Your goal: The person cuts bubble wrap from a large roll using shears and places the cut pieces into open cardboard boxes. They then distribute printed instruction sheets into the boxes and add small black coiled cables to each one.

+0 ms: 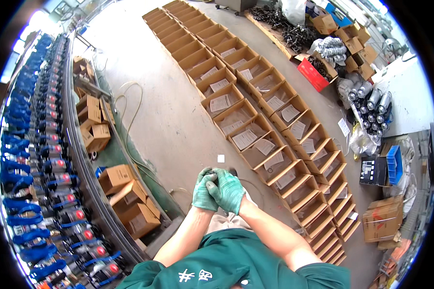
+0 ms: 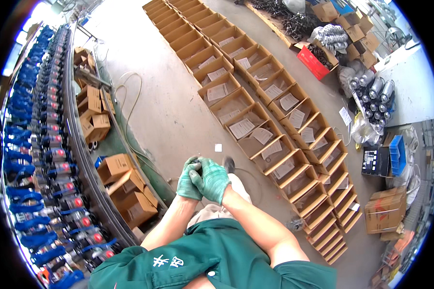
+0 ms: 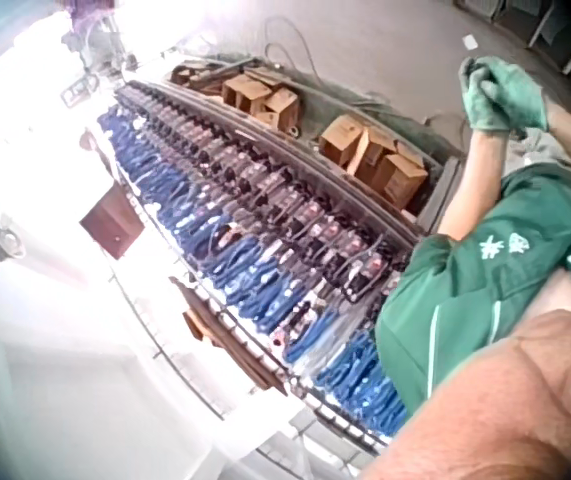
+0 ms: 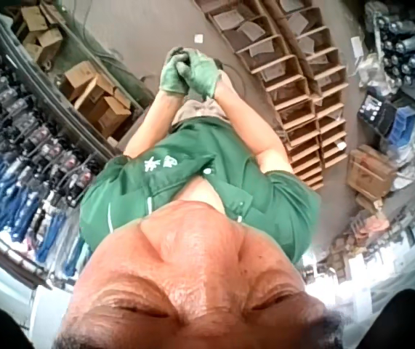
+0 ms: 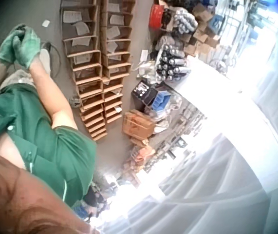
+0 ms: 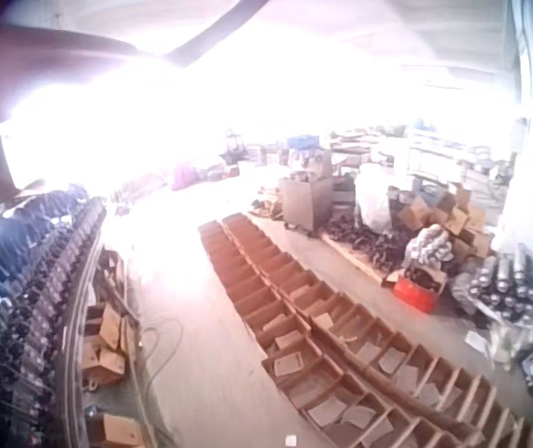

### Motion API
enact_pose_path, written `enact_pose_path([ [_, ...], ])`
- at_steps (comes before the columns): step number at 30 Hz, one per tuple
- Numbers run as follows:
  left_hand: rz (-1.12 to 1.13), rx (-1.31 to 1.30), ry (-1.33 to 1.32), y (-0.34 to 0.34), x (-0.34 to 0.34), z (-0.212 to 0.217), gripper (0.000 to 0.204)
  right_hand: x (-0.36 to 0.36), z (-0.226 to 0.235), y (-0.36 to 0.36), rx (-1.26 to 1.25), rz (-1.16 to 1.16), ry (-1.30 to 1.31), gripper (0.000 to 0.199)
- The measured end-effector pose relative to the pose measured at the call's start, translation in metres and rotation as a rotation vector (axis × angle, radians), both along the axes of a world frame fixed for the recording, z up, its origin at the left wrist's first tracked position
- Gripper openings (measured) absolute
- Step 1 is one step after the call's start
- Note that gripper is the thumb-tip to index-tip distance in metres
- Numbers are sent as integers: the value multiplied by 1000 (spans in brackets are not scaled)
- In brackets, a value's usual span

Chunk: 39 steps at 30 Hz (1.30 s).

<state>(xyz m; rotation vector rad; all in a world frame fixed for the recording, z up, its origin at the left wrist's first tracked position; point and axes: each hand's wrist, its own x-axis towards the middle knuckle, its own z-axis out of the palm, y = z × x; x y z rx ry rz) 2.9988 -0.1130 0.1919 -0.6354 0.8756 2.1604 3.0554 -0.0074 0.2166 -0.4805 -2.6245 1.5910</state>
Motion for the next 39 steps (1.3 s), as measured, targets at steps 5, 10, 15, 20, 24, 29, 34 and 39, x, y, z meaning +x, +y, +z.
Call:
enact_pose_path([
  [5, -209, 127, -56, 23, -151, -40, 26, -146, 2, 26, 243, -105, -135, 64],
  [10, -258, 35, -41, 57, -313, -56, 25, -302, -44, 57, 214, -156, -65, 61],
  [15, -302, -39, -17, 100, -450, -56, 34, -437, -29, 101, 133, -314, 151, 47],
  [20, -443, 19, 62, 175, -584, -49, 21, -556, -23, 145, 103, -531, 297, 37],
  [24, -526, -39, -37, 231, -686, -85, 17, -643, -50, 186, -351, -790, 295, 36],
  [29, -851, -22, -208, 279, -800, -94, 18, -724, -100, 210, -739, -1052, 187, 32],
  [34, -983, -67, -285, 286, -886, -139, 27, -786, -147, 222, -1357, -1322, 387, 44],
  [39, -987, -60, -137, 292, -943, -202, 32, -815, -325, 269, -1402, -1379, 201, 39],
])
